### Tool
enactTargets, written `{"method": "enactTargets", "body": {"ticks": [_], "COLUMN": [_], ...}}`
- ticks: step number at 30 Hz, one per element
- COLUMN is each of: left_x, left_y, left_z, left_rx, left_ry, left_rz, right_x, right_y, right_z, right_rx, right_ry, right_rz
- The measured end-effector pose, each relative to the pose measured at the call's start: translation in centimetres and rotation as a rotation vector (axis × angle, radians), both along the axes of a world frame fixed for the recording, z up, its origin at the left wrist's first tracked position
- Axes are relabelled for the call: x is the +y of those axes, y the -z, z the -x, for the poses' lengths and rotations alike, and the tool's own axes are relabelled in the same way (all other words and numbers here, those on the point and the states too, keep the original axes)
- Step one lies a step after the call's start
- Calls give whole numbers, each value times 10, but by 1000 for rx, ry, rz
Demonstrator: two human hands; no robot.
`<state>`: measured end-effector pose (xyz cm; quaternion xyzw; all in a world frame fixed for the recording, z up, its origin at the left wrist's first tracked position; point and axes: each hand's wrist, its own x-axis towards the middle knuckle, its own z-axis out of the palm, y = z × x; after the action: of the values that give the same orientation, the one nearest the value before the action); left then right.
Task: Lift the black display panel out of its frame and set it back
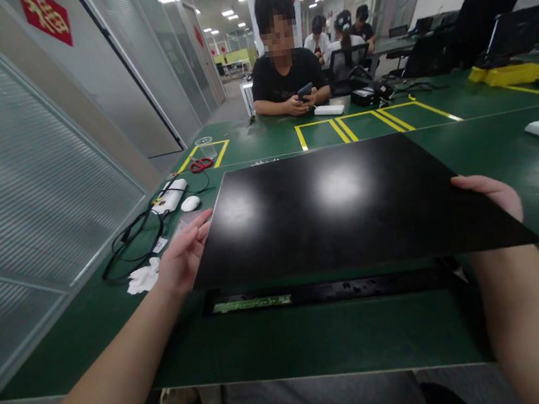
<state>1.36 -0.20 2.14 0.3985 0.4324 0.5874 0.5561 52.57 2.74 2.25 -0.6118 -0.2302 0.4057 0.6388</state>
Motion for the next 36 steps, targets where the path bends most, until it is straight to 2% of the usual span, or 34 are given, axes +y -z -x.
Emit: {"method": "enactTargets", "body": {"ticks": [2,5,8,12,14,18,23,26,30,36], "left_x": [2,4,7,8,9,10,13,14,14,10], "left_y": [0,2,3,1,-1,-3,5,11,14,12], "left_z": [3,11,20,24,23,19,21,27,32,22], "left_rx": [3,-24,-40,-36,-54,-71,-62,-15,-9,-39], "left_ry": [-36,-81,-167,-274,-310,-352,-355,-278,-278,-228], "left_rz": [-14,-14,-9,8,-10,-26,-57,-59,-70,-83], "right_x": [-4,-11,-15,-12,-8,1,2,1,2,2], "right_y": [-1,-6,-11,-16,-14,-9,-6,-4,-1,1], "right_z": [13,36,50,48,45,42,49,51,51,55], "right_rx": [-21,-66,90,223,205,50,-116,-121,-73,-192], "right_ry": [-15,46,-129,-398,-441,-329,-201,-195,-213,-187], "right_rz": [14,3,23,127,154,150,135,151,136,128]}}
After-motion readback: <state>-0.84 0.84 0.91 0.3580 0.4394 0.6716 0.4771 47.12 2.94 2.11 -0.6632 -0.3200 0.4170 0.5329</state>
